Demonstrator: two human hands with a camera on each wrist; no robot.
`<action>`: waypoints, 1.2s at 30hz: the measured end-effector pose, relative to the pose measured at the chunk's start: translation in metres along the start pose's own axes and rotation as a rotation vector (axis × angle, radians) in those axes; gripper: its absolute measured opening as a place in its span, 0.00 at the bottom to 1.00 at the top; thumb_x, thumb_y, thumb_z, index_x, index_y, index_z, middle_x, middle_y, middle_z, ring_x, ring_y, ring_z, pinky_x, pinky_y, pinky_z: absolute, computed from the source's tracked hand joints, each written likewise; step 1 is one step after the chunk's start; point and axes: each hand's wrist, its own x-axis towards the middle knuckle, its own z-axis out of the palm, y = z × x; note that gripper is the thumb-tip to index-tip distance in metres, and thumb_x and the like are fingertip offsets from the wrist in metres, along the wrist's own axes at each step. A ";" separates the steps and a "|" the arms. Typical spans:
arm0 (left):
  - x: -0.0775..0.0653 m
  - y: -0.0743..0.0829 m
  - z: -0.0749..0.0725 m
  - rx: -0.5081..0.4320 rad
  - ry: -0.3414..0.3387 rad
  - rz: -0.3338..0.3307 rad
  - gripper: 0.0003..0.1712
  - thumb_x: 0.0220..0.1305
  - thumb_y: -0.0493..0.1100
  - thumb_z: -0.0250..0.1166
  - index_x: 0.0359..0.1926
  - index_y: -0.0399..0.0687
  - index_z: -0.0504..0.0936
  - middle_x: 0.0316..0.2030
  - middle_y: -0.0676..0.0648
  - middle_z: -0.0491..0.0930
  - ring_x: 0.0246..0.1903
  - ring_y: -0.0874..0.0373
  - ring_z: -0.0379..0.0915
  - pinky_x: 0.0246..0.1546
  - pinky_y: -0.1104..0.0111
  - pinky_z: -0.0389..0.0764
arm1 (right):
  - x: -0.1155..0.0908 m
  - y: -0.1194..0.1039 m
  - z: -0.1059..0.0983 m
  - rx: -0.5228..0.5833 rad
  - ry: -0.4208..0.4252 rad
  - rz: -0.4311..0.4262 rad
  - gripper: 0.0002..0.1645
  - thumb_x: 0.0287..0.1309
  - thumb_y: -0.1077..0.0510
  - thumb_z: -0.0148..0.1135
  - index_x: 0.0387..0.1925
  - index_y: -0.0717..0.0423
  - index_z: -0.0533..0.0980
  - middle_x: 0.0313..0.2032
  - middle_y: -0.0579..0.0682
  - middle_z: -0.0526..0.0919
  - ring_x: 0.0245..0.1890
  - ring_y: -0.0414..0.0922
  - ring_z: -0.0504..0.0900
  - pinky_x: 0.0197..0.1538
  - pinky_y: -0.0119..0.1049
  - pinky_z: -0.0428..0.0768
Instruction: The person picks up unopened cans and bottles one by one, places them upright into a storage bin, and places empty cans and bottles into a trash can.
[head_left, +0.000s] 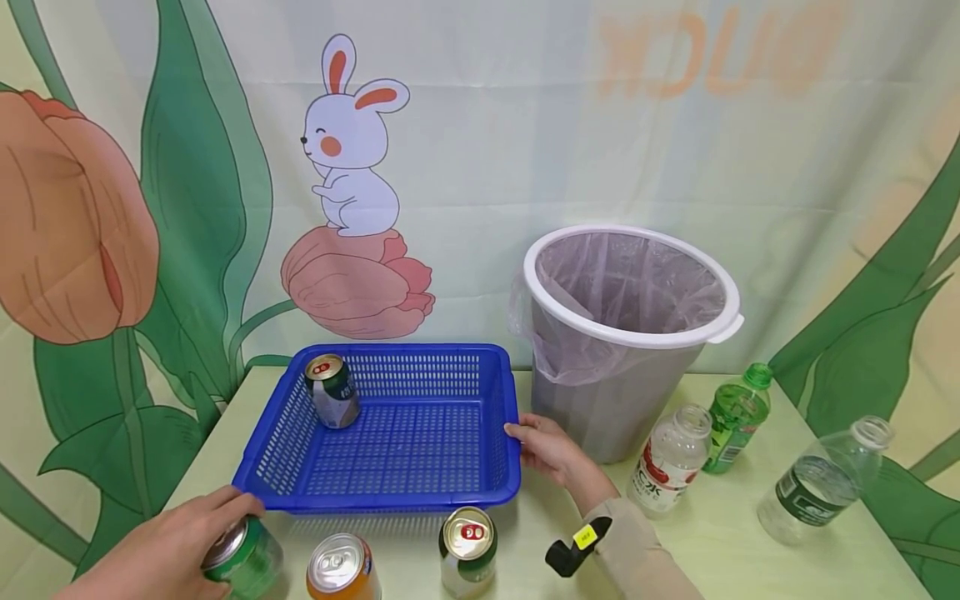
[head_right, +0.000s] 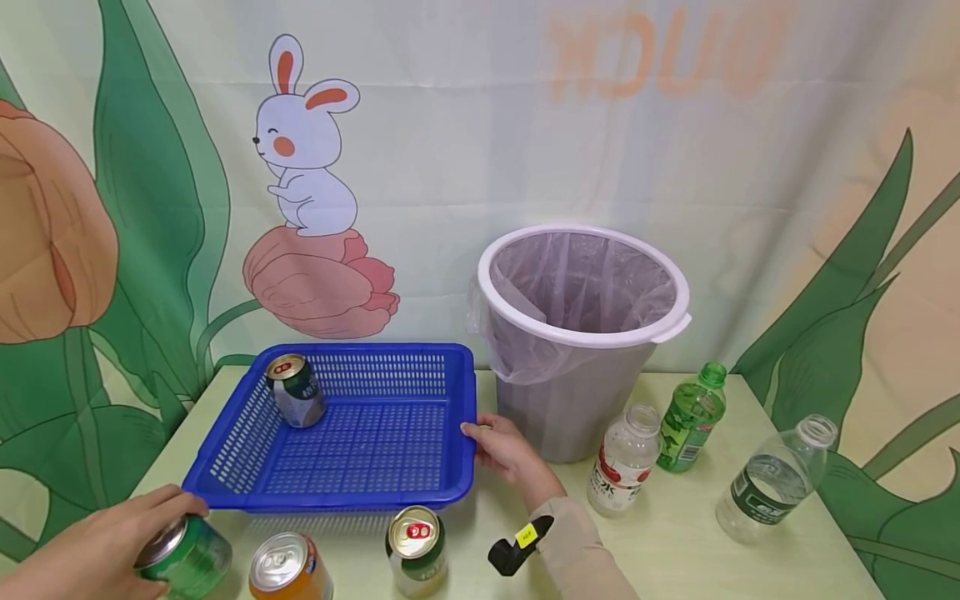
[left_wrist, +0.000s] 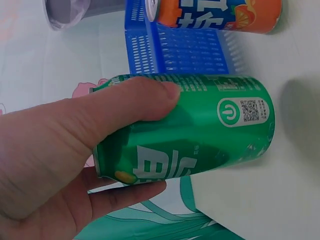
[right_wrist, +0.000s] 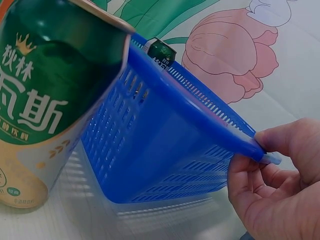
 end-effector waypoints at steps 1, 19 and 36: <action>-0.001 0.001 -0.002 -0.003 0.000 0.019 0.37 0.30 0.45 0.79 0.46 0.54 0.73 0.41 0.52 0.73 0.37 0.56 0.71 0.36 0.59 0.81 | 0.000 0.000 0.000 -0.001 0.002 0.001 0.17 0.63 0.59 0.52 0.47 0.68 0.67 0.33 0.51 0.78 0.28 0.39 0.77 0.32 0.29 0.77; -0.009 0.017 -0.034 0.219 0.106 0.300 0.37 0.29 0.48 0.79 0.45 0.57 0.73 0.40 0.58 0.70 0.35 0.61 0.70 0.29 0.70 0.77 | 0.001 0.000 0.000 0.018 -0.009 0.003 0.15 0.63 0.61 0.51 0.46 0.68 0.67 0.33 0.52 0.79 0.27 0.39 0.78 0.32 0.29 0.78; -0.006 0.029 -0.053 0.229 0.148 0.360 0.36 0.29 0.43 0.78 0.45 0.59 0.72 0.39 0.60 0.69 0.33 0.67 0.69 0.27 0.72 0.76 | 0.001 0.002 -0.001 0.018 -0.014 0.006 0.16 0.63 0.61 0.51 0.48 0.68 0.67 0.30 0.48 0.79 0.26 0.38 0.77 0.30 0.28 0.77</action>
